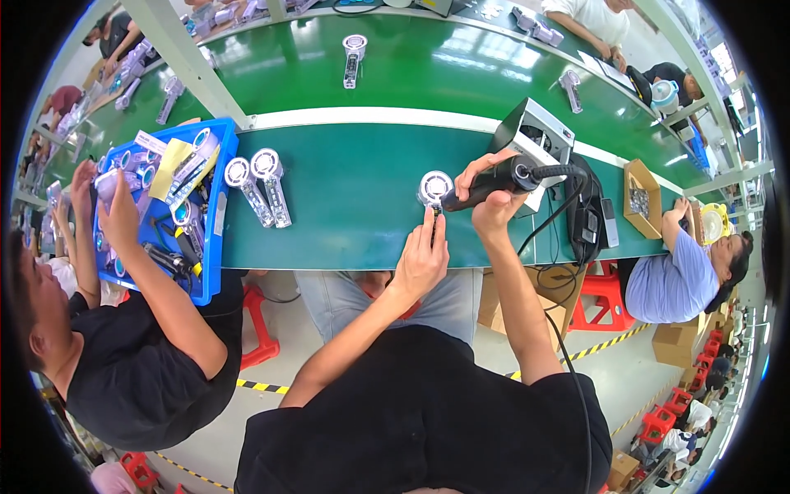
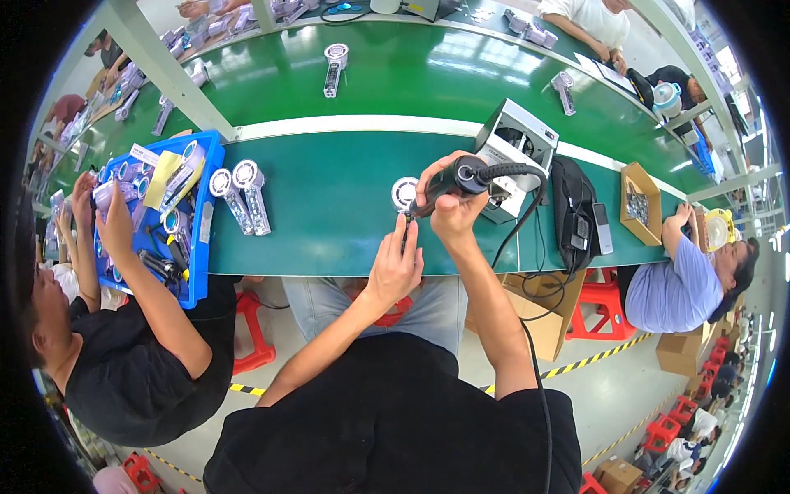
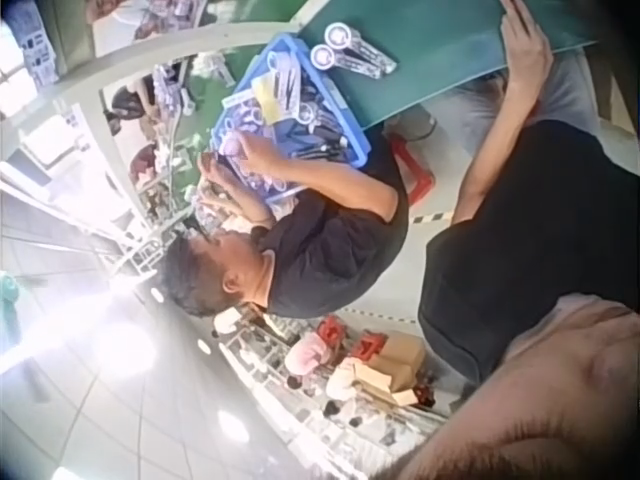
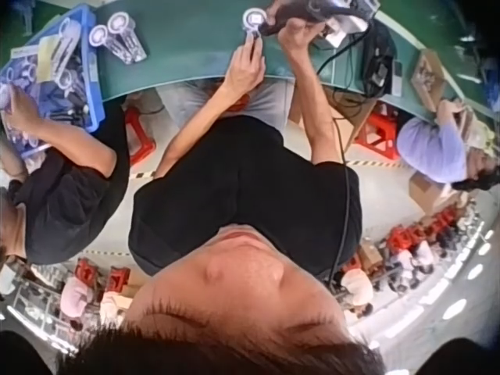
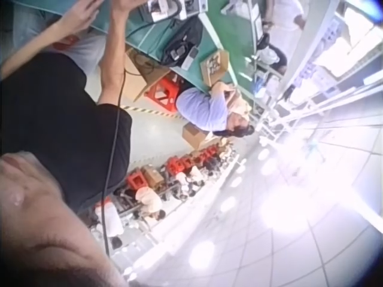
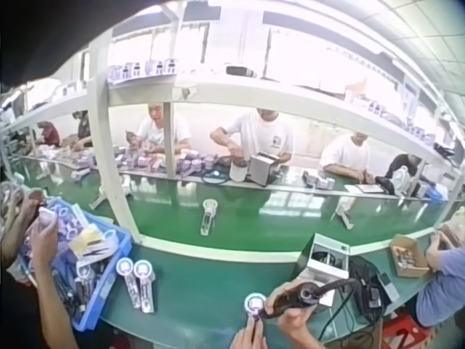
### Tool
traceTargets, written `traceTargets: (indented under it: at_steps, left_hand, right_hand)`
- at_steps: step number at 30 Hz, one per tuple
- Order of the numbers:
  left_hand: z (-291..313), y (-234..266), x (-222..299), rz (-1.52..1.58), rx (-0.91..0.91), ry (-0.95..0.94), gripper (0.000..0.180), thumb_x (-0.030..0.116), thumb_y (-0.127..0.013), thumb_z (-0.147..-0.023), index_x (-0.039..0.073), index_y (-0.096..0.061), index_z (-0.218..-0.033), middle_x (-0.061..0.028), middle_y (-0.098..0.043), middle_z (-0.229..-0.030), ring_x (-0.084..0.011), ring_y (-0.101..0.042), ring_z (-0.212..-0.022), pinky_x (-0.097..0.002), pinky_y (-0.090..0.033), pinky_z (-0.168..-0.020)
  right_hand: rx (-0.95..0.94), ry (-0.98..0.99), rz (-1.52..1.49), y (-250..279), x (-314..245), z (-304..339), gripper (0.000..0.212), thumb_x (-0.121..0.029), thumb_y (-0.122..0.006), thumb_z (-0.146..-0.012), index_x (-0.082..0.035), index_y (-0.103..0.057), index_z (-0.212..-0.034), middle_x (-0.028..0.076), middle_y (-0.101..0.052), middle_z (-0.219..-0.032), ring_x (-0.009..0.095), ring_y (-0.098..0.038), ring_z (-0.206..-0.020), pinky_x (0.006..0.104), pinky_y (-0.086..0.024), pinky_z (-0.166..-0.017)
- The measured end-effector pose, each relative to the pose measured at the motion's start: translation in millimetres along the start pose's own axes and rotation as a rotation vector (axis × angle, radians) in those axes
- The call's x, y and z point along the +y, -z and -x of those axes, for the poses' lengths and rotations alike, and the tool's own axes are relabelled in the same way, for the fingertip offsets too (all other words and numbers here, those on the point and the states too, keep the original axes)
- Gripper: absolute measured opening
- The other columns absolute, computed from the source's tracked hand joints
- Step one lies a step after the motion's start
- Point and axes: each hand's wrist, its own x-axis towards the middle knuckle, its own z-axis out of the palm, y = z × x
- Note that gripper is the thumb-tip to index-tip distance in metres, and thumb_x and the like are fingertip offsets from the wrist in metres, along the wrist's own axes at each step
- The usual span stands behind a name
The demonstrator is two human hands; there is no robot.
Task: The person assembles components of a hand-held fan device by hand, using a powered screwdriver to secure plastic casings and PCB boards together.
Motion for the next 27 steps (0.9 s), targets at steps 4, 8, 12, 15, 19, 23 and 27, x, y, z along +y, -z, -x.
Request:
traceTargets:
  at_steps: [4, 8, 12, 15, 19, 23, 27]
  left_hand:
    - [-0.2, -1.5, -0.4, 0.011, 0.002, -0.004, 0.062, 0.004, -0.066, -0.08, -0.013, -0.045, -0.136, -0.035, -0.047, -0.136, -0.0388, -0.06, -0.095, -0.0425, -0.051, -0.086]
    - [-0.7, -1.1, -0.7, 0.038, 0.015, -0.022, 0.063, 0.004, -0.067, -0.079, -0.013, -0.045, -0.136, -0.036, -0.046, -0.137, -0.0396, -0.059, -0.095, -0.0433, -0.051, -0.086]
    - [-7.8, 16.7, 4.8, 0.117, -0.071, -0.006, 0.066, 0.003, -0.068, -0.077, -0.015, -0.043, -0.136, -0.0356, -0.042, -0.14, -0.0392, -0.057, -0.103, -0.0423, -0.05, -0.091]
    - [-9.9, 22.9, -8.5, 0.219, -0.098, 0.0, 0.066, 0.001, -0.07, -0.076, -0.013, -0.044, -0.136, -0.0324, -0.041, -0.144, -0.0396, -0.056, -0.106, -0.043, -0.049, -0.093]
    - [-27.9, 30.4, -22.2, 0.328, -0.239, -0.032, 0.065, 0.005, -0.076, -0.077, -0.006, -0.049, -0.135, -0.0231, -0.041, -0.149, -0.0358, -0.057, -0.109, -0.0408, -0.05, -0.095]
    - [-29.5, 27.0, -23.8, 0.356, -0.233, -0.036, 0.065, 0.007, -0.077, -0.077, -0.005, -0.051, -0.135, -0.0231, -0.041, -0.148, -0.0362, -0.056, -0.112, -0.0404, -0.05, -0.095]
    - [-25.6, 32.1, -21.6, 0.378, -0.229, -0.027, 0.064, 0.008, -0.077, -0.077, -0.004, -0.052, -0.135, -0.0233, -0.042, -0.148, -0.038, -0.055, -0.118, -0.0413, -0.049, -0.099]
  right_hand:
    - [0.0, 0.028, -0.062, -0.9, 1.4, 3.6, 0.076, -0.059, -0.08, -0.073, -0.002, -0.047, -0.111, 0.014, -0.062, -0.073, 0.015, -0.059, -0.052, 0.0241, -0.046, -0.045]
    - [-0.03, 0.018, 0.036, -2.1, -0.7, 3.8, 0.077, -0.066, -0.073, -0.076, -0.004, -0.045, -0.111, 0.012, -0.06, -0.068, 0.018, -0.058, -0.051, 0.0301, -0.051, -0.049]
    - [0.018, 0.027, 0.056, 3.4, -8.0, 3.1, 0.075, -0.065, -0.071, -0.078, -0.004, -0.045, -0.113, 0.013, -0.062, -0.07, 0.018, -0.059, -0.051, 0.0306, -0.051, -0.049]
    - [0.053, 0.045, 0.096, 15.8, -23.1, -22.9, 0.069, -0.058, -0.068, -0.086, -0.002, -0.043, -0.118, 0.014, -0.064, -0.075, 0.017, -0.058, -0.053, 0.0282, -0.048, -0.05]
    - [0.21, 0.192, 0.329, 58.5, -55.4, -59.0, 0.055, -0.043, -0.067, -0.094, -0.001, -0.042, -0.119, 0.012, -0.063, -0.074, 0.015, -0.056, -0.054, 0.0254, -0.046, -0.052]
    - [0.21, 0.198, 0.381, 81.2, -54.8, -71.5, 0.053, -0.047, -0.06, -0.097, -0.002, -0.043, -0.118, 0.013, -0.062, -0.074, 0.015, -0.055, -0.054, 0.0259, -0.045, -0.052]
    - [0.192, 0.152, 0.451, 86.2, -51.7, -72.0, 0.065, -0.063, -0.044, -0.097, -0.002, -0.043, -0.119, 0.016, -0.062, -0.075, 0.017, -0.056, -0.052, 0.027, -0.045, -0.049]
